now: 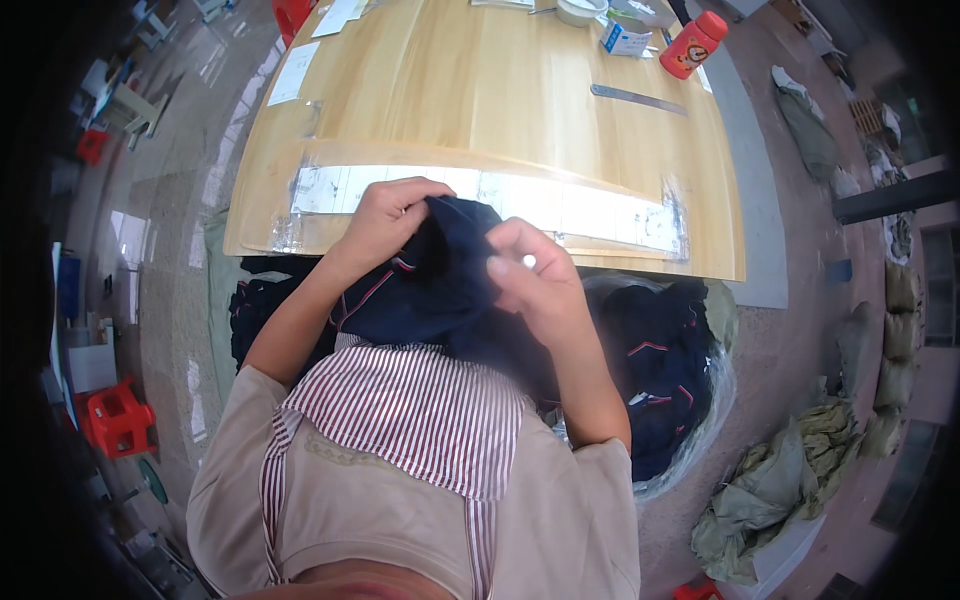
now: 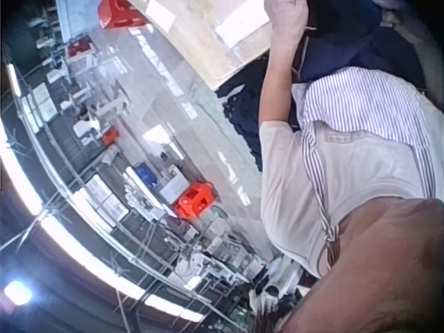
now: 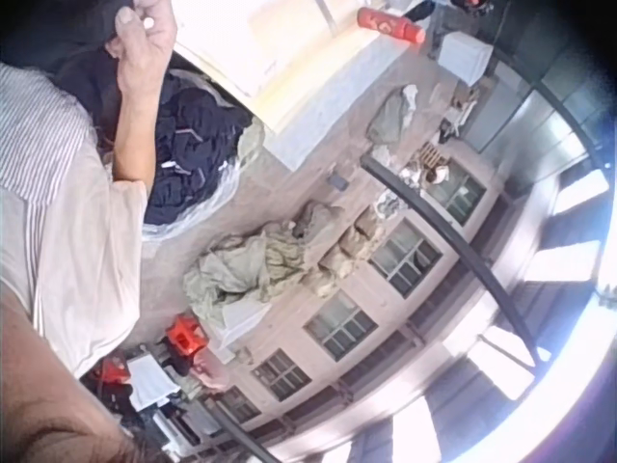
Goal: The recorder uses a ruler and a white marking pen to mark measurements on navy blue shirts on a wooden table.
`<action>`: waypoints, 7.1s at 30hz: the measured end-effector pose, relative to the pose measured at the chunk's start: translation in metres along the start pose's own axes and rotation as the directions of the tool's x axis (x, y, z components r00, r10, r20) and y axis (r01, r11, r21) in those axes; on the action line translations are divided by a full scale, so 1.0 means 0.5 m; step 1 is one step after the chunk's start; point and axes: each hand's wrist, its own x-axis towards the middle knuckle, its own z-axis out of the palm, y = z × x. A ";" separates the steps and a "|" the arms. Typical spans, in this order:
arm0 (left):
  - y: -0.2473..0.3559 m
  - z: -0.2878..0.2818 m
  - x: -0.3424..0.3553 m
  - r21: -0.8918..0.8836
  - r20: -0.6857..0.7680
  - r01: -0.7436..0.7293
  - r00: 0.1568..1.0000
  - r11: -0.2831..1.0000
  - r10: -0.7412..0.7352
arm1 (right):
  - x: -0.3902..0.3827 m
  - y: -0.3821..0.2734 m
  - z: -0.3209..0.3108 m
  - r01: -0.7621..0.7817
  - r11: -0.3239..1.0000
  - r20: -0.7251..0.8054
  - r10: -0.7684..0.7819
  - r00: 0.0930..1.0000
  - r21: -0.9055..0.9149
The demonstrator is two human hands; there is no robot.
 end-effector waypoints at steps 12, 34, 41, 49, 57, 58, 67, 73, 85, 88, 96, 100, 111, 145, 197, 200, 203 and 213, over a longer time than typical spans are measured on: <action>0.148 -0.201 0.008 -0.612 0.743 0.747 0.656 0.259 -0.135 | 0.049 -0.218 -0.082 0.229 0.483 0.284 0.042 0.958 -0.845; -0.292 -0.209 -0.089 0.290 -0.251 -0.002 0.965 0.957 0.077 | 0.228 0.221 -0.010 0.216 -0.065 0.222 -0.454 0.863 -0.974; -0.288 -0.180 -0.119 0.153 -0.394 0.117 0.918 0.981 -0.048 | 0.237 0.225 -0.037 0.094 0.037 0.063 -0.507 0.860 -0.995; -0.272 -0.173 -0.137 0.159 -0.414 0.111 0.910 0.981 -0.036 | 0.234 0.223 -0.042 0.112 0.159 0.020 -0.488 0.873 -0.981; -0.274 -0.167 -0.136 0.299 -0.426 -0.041 0.888 0.953 0.172 | 0.235 0.222 -0.040 0.120 0.159 0.025 -0.501 0.865 -0.980; -0.271 -0.169 -0.135 0.325 -0.411 -0.058 0.891 0.944 0.196 | 0.235 0.223 -0.042 0.118 0.154 0.025 -0.503 0.864 -0.981; -0.273 -0.167 -0.137 0.282 -0.431 0.009 0.894 0.959 0.118 | 0.235 0.222 -0.041 0.116 0.168 0.017 -0.500 0.866 -0.979; -0.277 -0.166 -0.141 0.250 -0.411 0.054 0.910 0.967 0.056 | 0.234 0.221 -0.042 0.123 0.181 0.017 -0.497 0.868 -0.976; -0.197 -0.107 -0.162 0.443 -0.479 0.075 0.862 0.893 0.165 | 0.231 0.223 -0.053 0.154 0.145 0.057 -0.521 0.852 -0.977; -0.148 -0.023 -0.120 0.344 -0.330 -0.023 0.933 0.939 0.144 | 0.229 0.221 -0.048 0.156 0.129 0.070 -0.510 0.857 -0.979; -0.140 0.066 -0.087 0.440 -0.101 0.034 0.995 0.897 0.012 | 0.218 0.242 -0.042 0.150 0.090 0.071 -0.580 0.811 -0.985; -0.145 0.069 -0.072 0.462 -0.067 0.016 0.998 0.887 0.017 | 0.226 0.240 -0.041 0.119 0.094 0.040 -0.592 0.805 -0.988; -0.132 0.056 -0.064 0.405 0.018 0.034 0.999 0.914 -0.046 | 0.214 0.209 -0.040 0.140 0.356 -0.059 -0.494 0.868 -0.924; -0.117 0.076 -0.087 0.439 -0.122 0.164 0.985 0.884 -0.122 | 0.305 0.189 0.030 0.100 0.808 -0.217 -0.272 0.938 -0.581; -0.053 -0.499 0.103 -0.010 -0.811 0.158 0.576 0.987 -0.101 | 0.016 0.366 -0.030 -0.354 0.781 -0.091 0.360 0.928 -0.515; -0.291 -0.750 -0.318 -0.056 -0.949 0.079 0.305 0.995 -0.078 | 0.026 0.398 -0.037 -0.314 0.842 -0.042 0.330 0.943 -0.438; -0.251 -0.577 -0.624 -0.148 -0.989 0.416 -0.083 0.897 -0.125 | 0.030 0.401 -0.052 -0.357 0.887 -0.104 0.341 0.934 -0.292; -0.339 0.069 -1.075 -0.691 -0.305 0.716 -0.169 0.096 -0.937 | 0.041 0.404 -0.060 -0.325 0.942 -0.109 0.334 0.936 0.088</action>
